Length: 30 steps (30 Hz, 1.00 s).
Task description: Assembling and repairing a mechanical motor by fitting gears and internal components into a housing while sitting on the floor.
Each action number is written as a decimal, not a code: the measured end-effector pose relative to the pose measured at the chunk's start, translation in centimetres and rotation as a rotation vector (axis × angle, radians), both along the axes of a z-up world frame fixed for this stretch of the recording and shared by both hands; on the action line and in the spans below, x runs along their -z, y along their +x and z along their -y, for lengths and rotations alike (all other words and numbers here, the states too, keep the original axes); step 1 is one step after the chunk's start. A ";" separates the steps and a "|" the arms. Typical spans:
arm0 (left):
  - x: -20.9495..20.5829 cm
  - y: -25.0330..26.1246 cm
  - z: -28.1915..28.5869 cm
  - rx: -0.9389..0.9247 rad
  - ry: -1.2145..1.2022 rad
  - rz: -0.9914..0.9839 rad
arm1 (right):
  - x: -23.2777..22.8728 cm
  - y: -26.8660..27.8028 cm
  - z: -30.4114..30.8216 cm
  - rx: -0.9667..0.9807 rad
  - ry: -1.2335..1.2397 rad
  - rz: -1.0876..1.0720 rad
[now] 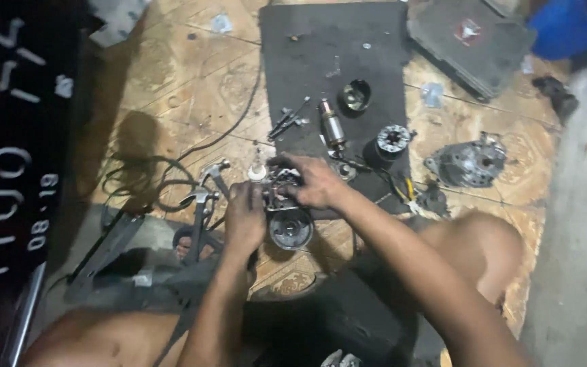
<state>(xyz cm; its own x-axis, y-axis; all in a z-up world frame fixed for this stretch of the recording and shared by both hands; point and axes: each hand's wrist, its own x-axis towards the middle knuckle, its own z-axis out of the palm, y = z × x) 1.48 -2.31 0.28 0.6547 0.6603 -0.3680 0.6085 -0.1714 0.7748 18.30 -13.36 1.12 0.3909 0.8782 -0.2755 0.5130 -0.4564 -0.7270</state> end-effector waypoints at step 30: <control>-1.4 -1.2 -0.6 0.194 -0.084 -0.004 | -2.5 -0.3 -0.2 0.065 0.048 -0.189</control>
<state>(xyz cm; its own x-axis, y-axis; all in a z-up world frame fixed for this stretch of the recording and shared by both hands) 0.24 -1.73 1.64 0.7650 0.4890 -0.4191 0.5735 -0.2210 0.7888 17.96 -13.15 3.62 0.3928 0.8667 -0.3076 0.3359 -0.4466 -0.8293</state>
